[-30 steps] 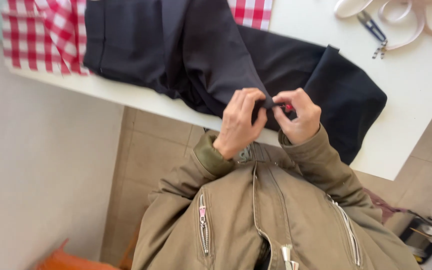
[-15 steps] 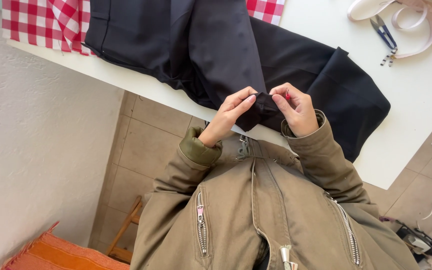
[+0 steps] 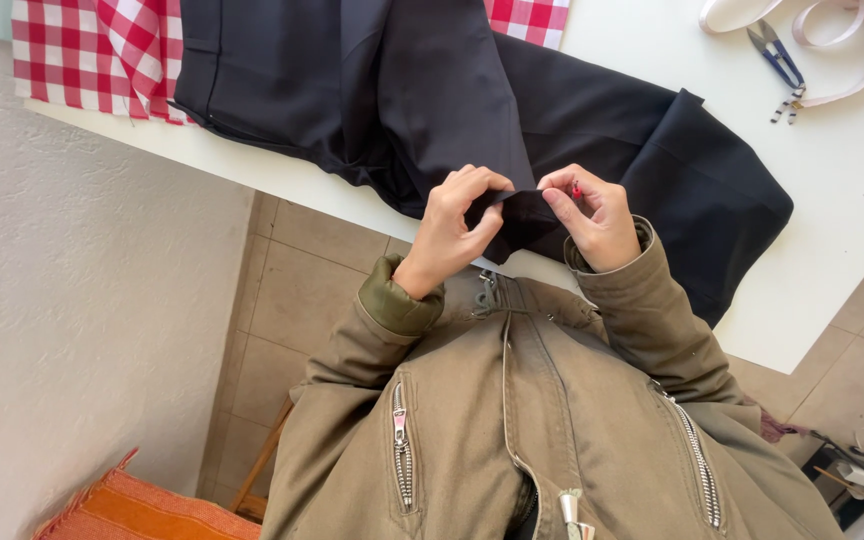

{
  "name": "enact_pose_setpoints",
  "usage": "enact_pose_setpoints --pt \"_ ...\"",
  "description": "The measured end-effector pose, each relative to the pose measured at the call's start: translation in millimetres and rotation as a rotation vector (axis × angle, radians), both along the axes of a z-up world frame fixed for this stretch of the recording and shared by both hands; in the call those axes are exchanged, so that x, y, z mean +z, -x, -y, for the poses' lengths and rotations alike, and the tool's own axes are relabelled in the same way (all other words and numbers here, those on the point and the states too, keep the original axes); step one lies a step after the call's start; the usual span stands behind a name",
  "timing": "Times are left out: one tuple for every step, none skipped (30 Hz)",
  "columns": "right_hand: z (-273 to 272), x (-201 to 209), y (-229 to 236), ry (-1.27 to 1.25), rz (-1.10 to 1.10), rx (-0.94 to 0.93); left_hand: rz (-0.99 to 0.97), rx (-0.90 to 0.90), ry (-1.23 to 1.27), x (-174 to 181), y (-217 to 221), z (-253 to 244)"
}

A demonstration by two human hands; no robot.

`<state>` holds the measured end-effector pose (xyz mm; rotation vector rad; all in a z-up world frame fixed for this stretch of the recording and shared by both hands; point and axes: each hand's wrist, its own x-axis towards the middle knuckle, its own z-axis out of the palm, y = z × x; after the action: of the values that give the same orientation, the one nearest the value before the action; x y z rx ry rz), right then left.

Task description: Ripping the seams of black trousers using a seam ripper.

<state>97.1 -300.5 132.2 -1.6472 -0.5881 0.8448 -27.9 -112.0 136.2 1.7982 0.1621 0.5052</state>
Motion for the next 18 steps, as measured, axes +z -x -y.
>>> enact_pose_setpoints --pt "0 0 -1 -0.001 0.001 -0.002 0.001 -0.002 -0.001 -2 0 -2" --pt "1 -1 -2 0.023 0.031 -0.001 -0.031 -0.024 0.045 -4 1 -3" --pt "2 -1 -3 0.047 0.06 0.0 -0.063 -0.047 0.092 -6 2 -4" --pt "1 -1 -3 0.047 0.06 -0.002 -0.064 -0.048 0.092 -8 2 -5" --pt "0 0 -2 0.029 0.038 -0.001 -0.101 -0.104 0.213 -10 3 -5" --pt "0 1 -2 0.01 0.017 0.001 -0.138 -0.159 0.335 -13 4 -5" --pt "-1 1 -2 0.01 0.017 0.0 -0.139 -0.16 0.335 -12 3 -6" --pt "-1 1 -2 0.004 0.02 0.003 -0.145 -0.195 0.42 -10 3 -7" --pt "-1 1 -2 -0.001 0.023 0.007 -0.151 -0.23 0.505 -9 2 -8" --pt "-1 1 -2 -0.001 0.023 0.006 -0.152 -0.231 0.505 -10 2 -7" --pt "-1 1 -2 -0.012 0.031 0.013 -0.172 -0.219 0.503 -11 2 -6" --pt "-2 1 -2 -0.024 0.04 0.019 -0.192 -0.208 0.499 -11 2 -6" --pt "-1 0 -2 -0.024 0.041 0.018 -0.192 -0.209 0.499 -12 2 -6" --pt "0 -1 -2 0.003 0.034 0.01 -0.2 -0.198 0.492 -12 2 -6" --pt "1 -2 -2 0.031 0.028 0.002 -0.207 -0.188 0.485 -13 2 -5" --pt "0 -1 -3 0.031 0.028 0.002 -0.207 -0.188 0.484 -13 2 -5" --pt "0 0 -3 0.014 0.036 0.007 -0.203 -0.19 0.491 -14 2 -6" --pt "-1 1 -3 -0.002 0.042 0.012 -0.2 -0.191 0.499 -15 2 -5"
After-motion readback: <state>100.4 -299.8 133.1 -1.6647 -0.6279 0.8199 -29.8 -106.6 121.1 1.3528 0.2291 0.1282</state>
